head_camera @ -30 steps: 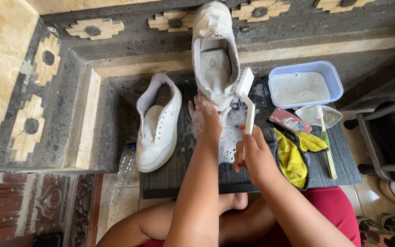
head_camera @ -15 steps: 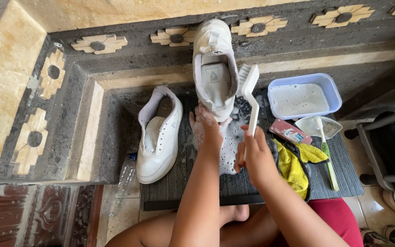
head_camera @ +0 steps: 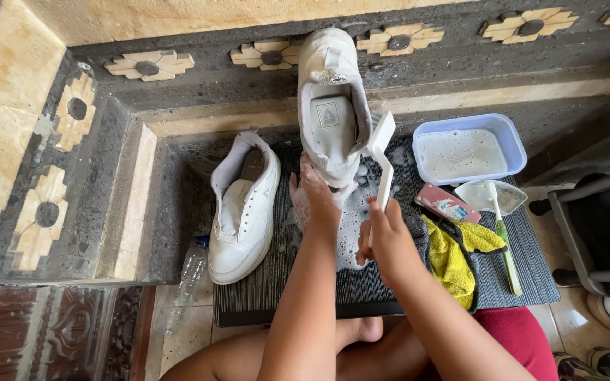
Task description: The person scrubs a white sneaker with a brush and soapy water, focusing on the upper and sole. They repeatedly dip the brush into a container of soapy water and scrub different areas of the shoe.
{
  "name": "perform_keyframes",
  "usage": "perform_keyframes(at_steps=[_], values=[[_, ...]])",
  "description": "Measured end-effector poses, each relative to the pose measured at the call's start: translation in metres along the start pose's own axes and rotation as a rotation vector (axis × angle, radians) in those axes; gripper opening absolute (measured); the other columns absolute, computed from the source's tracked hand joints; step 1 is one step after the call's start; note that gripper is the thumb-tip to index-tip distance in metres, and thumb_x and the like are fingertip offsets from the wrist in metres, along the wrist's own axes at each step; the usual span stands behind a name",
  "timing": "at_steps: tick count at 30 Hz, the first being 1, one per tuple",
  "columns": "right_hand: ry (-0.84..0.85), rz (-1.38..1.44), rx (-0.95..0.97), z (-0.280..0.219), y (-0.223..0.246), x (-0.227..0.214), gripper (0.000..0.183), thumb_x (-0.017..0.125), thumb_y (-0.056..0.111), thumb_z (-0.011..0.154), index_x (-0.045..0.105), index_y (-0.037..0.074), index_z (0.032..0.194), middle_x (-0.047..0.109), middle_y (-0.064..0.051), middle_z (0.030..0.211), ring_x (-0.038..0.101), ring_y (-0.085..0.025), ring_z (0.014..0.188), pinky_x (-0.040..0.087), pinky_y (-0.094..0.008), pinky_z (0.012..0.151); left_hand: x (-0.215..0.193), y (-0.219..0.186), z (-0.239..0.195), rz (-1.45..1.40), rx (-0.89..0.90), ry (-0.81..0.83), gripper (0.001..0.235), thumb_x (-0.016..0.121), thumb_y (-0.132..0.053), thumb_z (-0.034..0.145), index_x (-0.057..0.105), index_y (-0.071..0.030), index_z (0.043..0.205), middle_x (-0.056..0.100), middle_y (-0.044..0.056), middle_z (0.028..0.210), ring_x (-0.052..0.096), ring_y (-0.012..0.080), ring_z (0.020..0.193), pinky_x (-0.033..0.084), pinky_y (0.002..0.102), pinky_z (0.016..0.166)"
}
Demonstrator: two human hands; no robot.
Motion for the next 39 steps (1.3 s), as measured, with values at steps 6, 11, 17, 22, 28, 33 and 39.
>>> perform_keyframes(at_steps=[6,11,17,22,28,33,39], values=[[0.06,-0.199,0.17,-0.059,-0.088,0.001,0.029,0.034,0.015,0.108,0.045,-0.003,0.128,0.062,-0.016,0.049,0.062,-0.027,0.031,0.051,-0.035,0.03,0.127,0.051,0.026,-0.296,-0.128,0.116,0.082,0.032,-0.065,0.103,0.022,-0.004,0.157,0.054,0.017,0.148,0.052,0.0249,0.138,0.002,0.043,0.129],[0.099,-0.268,-0.029,-0.035,-0.025,0.007,0.026,0.03,0.017,0.109,0.044,-0.001,0.122,0.063,-0.013,0.043,0.06,-0.026,0.028,0.051,-0.033,0.034,0.044,0.032,0.017,0.124,-0.007,0.438,0.1,0.04,-0.088,0.083,0.022,-0.028,0.161,0.029,-0.004,0.167,0.018,0.018,0.157,0.001,0.049,0.127],[0.081,-0.33,0.013,-0.033,0.003,0.005,0.03,0.033,0.014,0.109,0.045,-0.006,0.128,0.064,-0.01,0.052,0.062,-0.021,0.033,0.055,-0.032,0.038,-0.003,0.006,0.016,0.271,-0.003,0.498,0.096,0.047,-0.086,0.081,0.027,-0.031,0.158,0.032,-0.006,0.165,0.019,0.0159,0.156,0.003,0.049,0.126],[0.109,-0.277,0.149,-0.073,-0.064,-0.004,0.028,0.034,0.013,0.108,0.048,-0.004,0.125,0.06,-0.014,0.048,0.061,-0.025,0.031,0.054,-0.033,0.034,0.026,0.017,0.013,-0.119,-0.036,0.296,0.083,0.054,-0.059,0.092,0.028,-0.014,0.157,0.035,0.009,0.161,0.024,0.0229,0.153,0.006,0.047,0.127],[0.011,-0.131,0.182,-0.048,-0.016,-0.006,0.026,0.032,0.019,0.108,0.045,0.001,0.123,0.046,-0.013,0.047,0.051,-0.028,0.031,0.043,-0.035,0.034,-0.012,-0.004,0.016,0.208,-0.029,0.365,0.121,0.066,-0.081,0.073,0.013,-0.014,0.159,0.024,0.003,0.166,0.03,0.0151,0.15,0.017,0.044,0.123],[0.016,-0.32,0.194,-0.058,-0.001,-0.019,0.033,0.035,0.018,0.109,0.049,-0.003,0.13,0.059,-0.014,0.049,0.061,-0.028,0.032,0.051,-0.036,0.04,-0.011,-0.007,0.027,0.077,-0.175,0.582,0.135,0.059,-0.093,0.059,0.009,-0.023,0.162,0.017,0.006,0.169,0.014,0.0209,0.157,0.004,0.047,0.128],[-0.055,-1.118,0.09,-0.066,-0.002,-0.065,0.051,0.064,0.039,0.096,0.061,0.018,0.142,0.076,-0.028,0.094,0.077,-0.046,0.084,0.06,-0.057,0.075,-0.028,-0.022,0.015,0.09,-0.154,0.509,0.083,0.034,-0.081,0.091,0.016,-0.04,0.161,0.015,-0.004,0.17,0.01,0.0149,0.158,-0.001,0.049,0.127]])
Point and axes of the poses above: each hand's wrist, its own z-axis towards the middle knuckle, its own x-axis out of the palm, y = z × x, the point moved 1 cm from there along z, towards the middle knuckle
